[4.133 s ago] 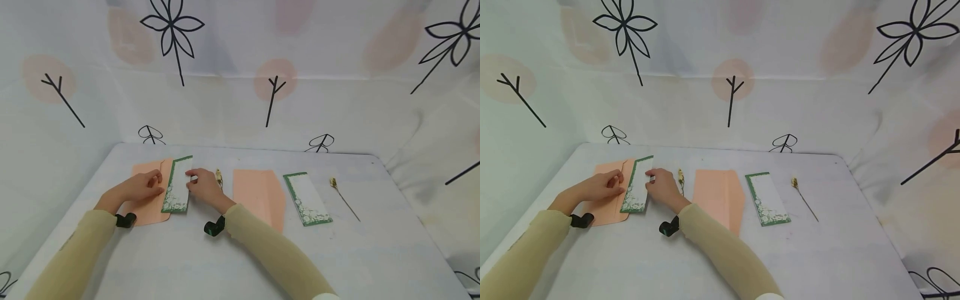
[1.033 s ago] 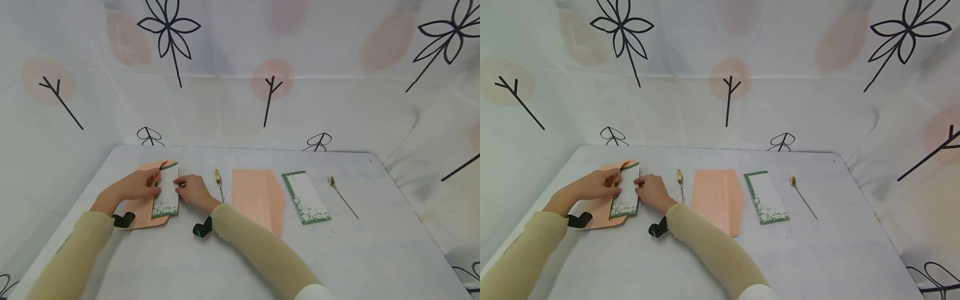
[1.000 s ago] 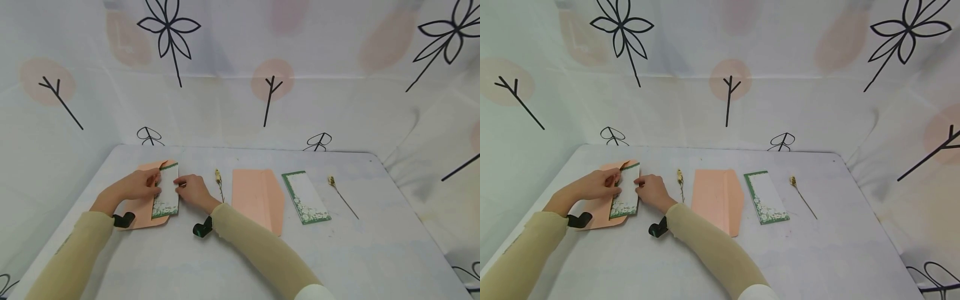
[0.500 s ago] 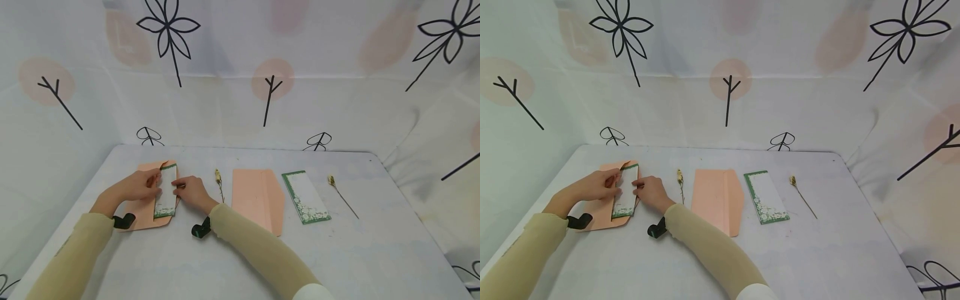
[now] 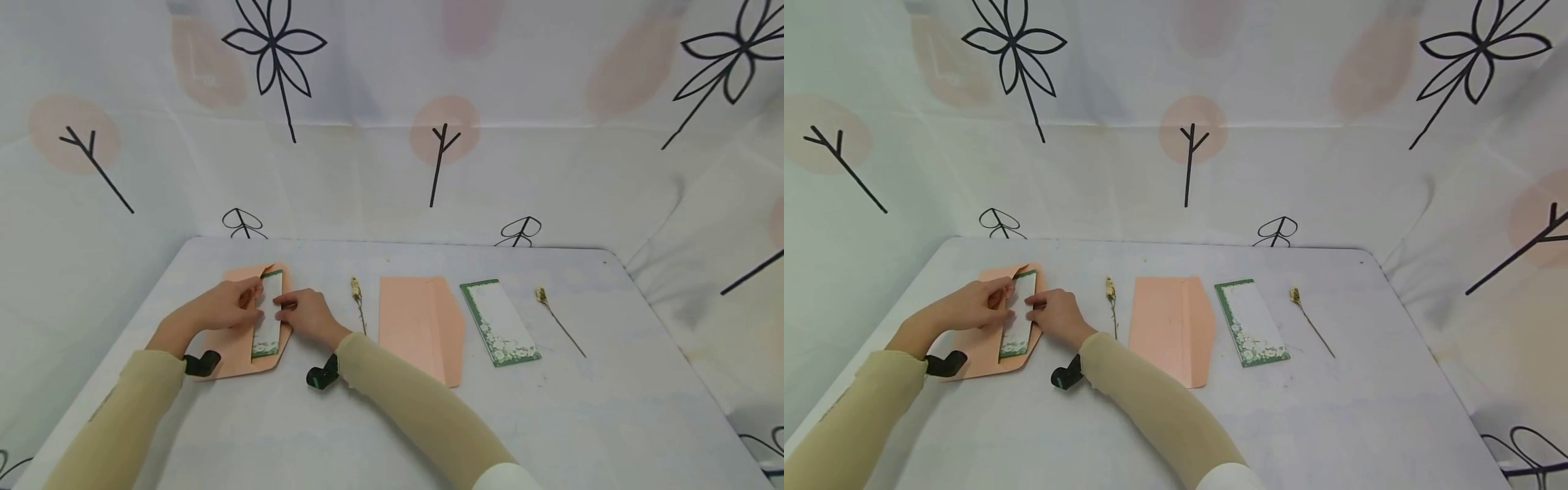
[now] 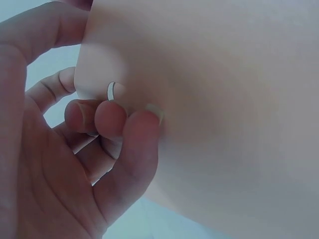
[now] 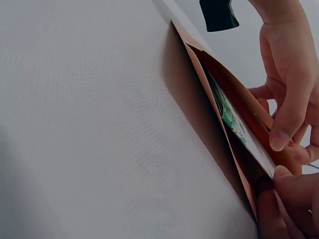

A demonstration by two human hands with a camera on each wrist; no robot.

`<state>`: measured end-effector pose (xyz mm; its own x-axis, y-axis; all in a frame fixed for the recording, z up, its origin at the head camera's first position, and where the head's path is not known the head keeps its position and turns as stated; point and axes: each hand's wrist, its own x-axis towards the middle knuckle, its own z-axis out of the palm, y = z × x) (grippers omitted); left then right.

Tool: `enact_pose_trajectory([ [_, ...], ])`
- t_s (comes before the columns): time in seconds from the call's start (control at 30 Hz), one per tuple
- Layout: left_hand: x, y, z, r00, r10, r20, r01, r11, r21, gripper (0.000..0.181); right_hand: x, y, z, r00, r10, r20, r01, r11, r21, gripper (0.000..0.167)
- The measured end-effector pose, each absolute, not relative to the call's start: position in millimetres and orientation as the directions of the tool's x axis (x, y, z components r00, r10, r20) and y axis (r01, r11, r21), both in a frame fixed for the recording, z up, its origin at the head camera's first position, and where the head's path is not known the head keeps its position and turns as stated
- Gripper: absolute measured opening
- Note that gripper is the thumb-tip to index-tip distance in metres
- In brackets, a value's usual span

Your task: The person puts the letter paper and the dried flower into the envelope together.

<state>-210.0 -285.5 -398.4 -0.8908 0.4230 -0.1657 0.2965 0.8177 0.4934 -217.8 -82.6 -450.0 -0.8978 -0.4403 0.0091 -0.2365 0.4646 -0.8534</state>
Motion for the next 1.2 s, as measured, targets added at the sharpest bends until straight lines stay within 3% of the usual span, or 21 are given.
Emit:
enact_pose_trajectory([
  [0.57,-212,-289,-406,-0.901,0.395,-0.179,0.266,0.83,0.491,0.025,-208,-78,-452,-0.937,-0.343,0.064,-0.2,0.377,-0.905,0.025],
  [0.83,-213,-290,-408,-0.902,0.388,-0.191,0.255,0.833,0.491,0.028,-204,-76,-451,-0.92,-0.386,0.069,-0.202,0.316,-0.927,0.025],
  [1.2,-212,-287,-408,-0.901,0.392,-0.187,0.257,0.828,0.499,0.025,-200,-79,-449,-0.9,-0.434,0.045,-0.222,0.368,-0.903,0.028],
])
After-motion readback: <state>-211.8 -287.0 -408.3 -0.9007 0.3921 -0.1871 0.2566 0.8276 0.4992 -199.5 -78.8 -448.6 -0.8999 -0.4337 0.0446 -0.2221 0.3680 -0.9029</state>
